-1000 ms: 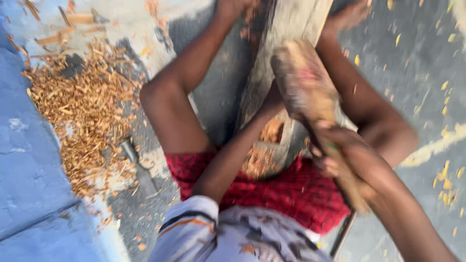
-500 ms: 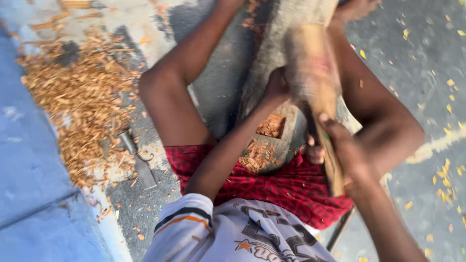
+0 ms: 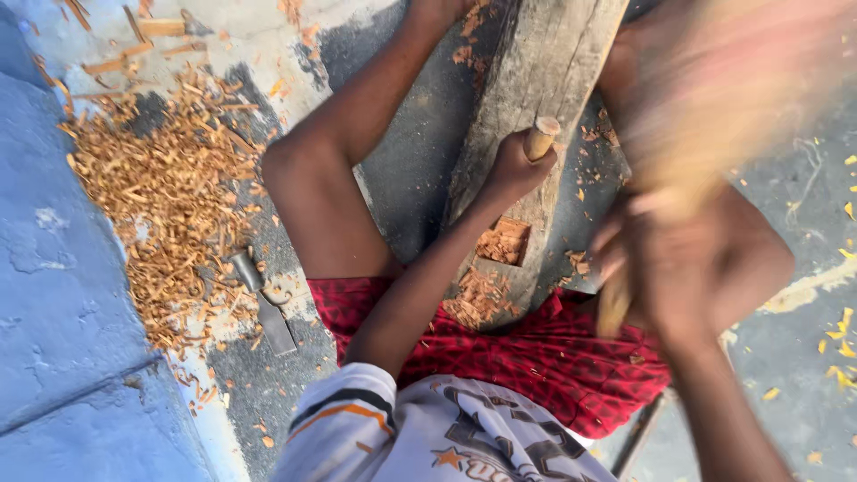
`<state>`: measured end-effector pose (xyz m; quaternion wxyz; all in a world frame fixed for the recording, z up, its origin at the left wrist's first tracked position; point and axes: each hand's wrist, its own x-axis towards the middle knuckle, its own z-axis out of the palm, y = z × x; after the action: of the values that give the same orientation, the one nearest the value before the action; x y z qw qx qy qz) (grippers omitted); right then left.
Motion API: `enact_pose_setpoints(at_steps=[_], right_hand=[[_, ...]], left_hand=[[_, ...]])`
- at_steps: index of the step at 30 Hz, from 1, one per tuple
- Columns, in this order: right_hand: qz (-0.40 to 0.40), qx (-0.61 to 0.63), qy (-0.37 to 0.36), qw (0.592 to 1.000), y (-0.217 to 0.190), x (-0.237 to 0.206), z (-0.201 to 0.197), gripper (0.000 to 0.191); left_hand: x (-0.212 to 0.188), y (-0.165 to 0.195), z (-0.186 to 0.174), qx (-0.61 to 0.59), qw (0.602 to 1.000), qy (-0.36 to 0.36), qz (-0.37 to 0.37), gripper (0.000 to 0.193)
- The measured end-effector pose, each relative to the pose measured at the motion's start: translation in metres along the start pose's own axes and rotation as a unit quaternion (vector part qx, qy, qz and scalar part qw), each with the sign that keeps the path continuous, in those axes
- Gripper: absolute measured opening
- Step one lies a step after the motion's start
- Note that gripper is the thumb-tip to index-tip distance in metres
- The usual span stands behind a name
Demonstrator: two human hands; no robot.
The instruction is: The person sits on the ground and uses a wooden mallet to strike a chisel, carving a rectangular recess into a large log. They repeatedly chip away wood, creating a pile of shavings, and occasionally clear the debris from the work area with their hands.
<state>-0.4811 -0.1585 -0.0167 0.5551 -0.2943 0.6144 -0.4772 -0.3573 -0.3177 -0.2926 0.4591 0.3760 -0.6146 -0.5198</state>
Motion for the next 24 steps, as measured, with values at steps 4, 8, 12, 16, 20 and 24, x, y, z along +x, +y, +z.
enact_pose_setpoints(at_steps=[4, 8, 12, 16, 20, 24], right_hand=[[0.194, -0.023, -0.006, 0.981, 0.013, -0.014, 0.041, 0.023], [0.013, -0.138, 0.023, 0.99, -0.055, -0.043, 0.049, 0.023], [-0.181, -0.02, -0.017, 0.983, -0.081, -0.046, 0.038, 0.02], [-0.097, -0.04, 0.007, 0.994, -0.028, -0.004, 0.028, 0.021], [0.191, 0.142, -0.082, 0.968, 0.025, 0.004, 0.02, 0.022], [0.153, 0.195, -0.093, 0.964, 0.002, -0.026, -0.004, 0.024]], left_hand=[[0.012, -0.001, 0.003, -0.004, 0.999, -0.017, 0.048, 0.028], [0.008, -0.006, 0.009, -0.108, 0.988, -0.033, -0.109, 0.013], [0.001, -0.006, 0.004, -0.086, 0.996, 0.005, 0.012, 0.011], [-0.003, -0.004, -0.001, -0.09, 0.995, 0.009, -0.03, 0.01], [-0.009, -0.005, 0.002, -0.138, 0.989, -0.038, 0.048, 0.013], [-0.011, -0.011, 0.004, -0.188, 0.982, -0.002, 0.01, 0.009]])
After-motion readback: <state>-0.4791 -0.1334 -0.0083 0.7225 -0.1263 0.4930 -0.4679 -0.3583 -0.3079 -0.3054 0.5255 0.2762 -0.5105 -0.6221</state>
